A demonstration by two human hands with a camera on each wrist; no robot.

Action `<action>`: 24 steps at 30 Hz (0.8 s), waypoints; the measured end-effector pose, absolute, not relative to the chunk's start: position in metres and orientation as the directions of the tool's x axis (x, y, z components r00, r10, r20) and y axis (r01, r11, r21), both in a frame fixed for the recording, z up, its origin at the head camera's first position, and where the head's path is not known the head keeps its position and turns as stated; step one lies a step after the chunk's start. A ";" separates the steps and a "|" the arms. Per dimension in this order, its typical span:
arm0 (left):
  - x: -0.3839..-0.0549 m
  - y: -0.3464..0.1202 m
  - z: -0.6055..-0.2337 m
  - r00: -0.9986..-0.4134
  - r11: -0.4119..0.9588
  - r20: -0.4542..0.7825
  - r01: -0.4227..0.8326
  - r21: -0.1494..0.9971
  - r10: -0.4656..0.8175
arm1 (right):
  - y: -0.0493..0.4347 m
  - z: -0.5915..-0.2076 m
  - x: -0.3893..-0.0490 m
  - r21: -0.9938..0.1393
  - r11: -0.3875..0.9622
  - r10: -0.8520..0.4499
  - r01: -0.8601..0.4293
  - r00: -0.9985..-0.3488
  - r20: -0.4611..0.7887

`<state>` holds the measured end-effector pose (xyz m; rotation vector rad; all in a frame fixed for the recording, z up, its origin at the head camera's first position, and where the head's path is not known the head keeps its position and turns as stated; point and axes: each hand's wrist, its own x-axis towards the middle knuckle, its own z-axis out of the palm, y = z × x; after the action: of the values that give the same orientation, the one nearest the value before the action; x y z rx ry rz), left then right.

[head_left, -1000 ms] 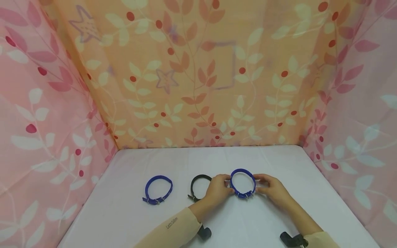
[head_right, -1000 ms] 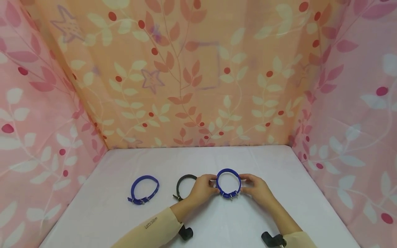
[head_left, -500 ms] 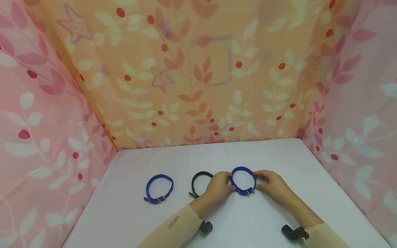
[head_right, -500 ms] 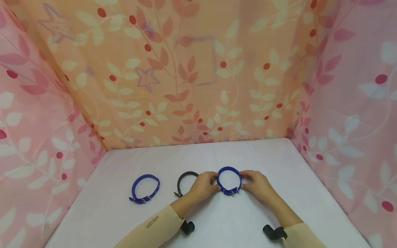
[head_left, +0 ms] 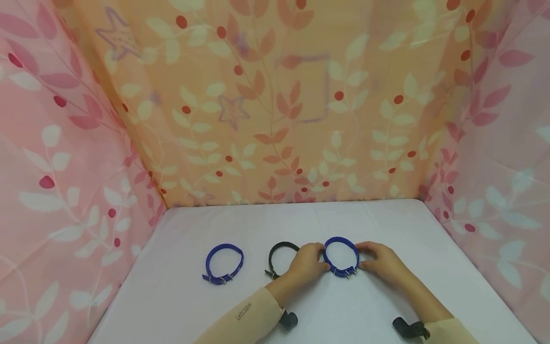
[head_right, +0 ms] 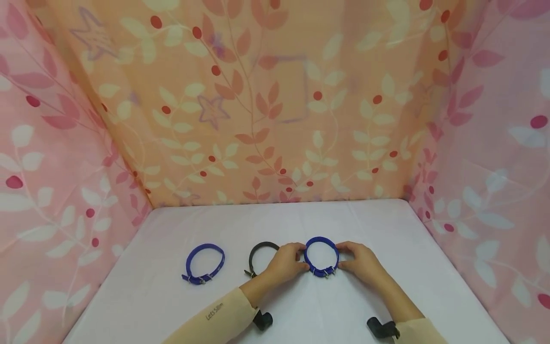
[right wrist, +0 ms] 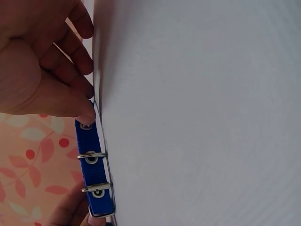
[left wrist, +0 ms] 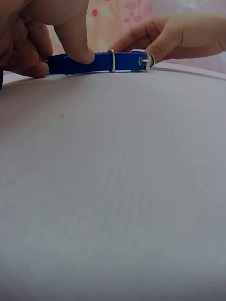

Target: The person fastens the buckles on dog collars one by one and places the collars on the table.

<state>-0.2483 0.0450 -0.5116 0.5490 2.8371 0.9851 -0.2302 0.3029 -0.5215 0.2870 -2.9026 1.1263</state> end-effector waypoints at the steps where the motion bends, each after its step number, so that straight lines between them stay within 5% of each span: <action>1: -0.248 0.045 -0.512 -0.932 0.728 0.030 0.302 0.616 0.361 | 0.303 -0.522 -0.230 -0.671 0.721 -0.164 -0.172 -0.983 0.076; 24: -0.226 0.039 -0.500 -0.893 0.698 0.012 0.361 0.618 0.450 | 0.290 -0.502 -0.206 -0.330 0.873 -0.297 -0.359 -0.928 0.224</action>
<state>-0.2260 0.0394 -0.4998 0.6638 2.7642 0.9612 -0.2060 0.2904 -0.5022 0.5079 -2.8782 0.5543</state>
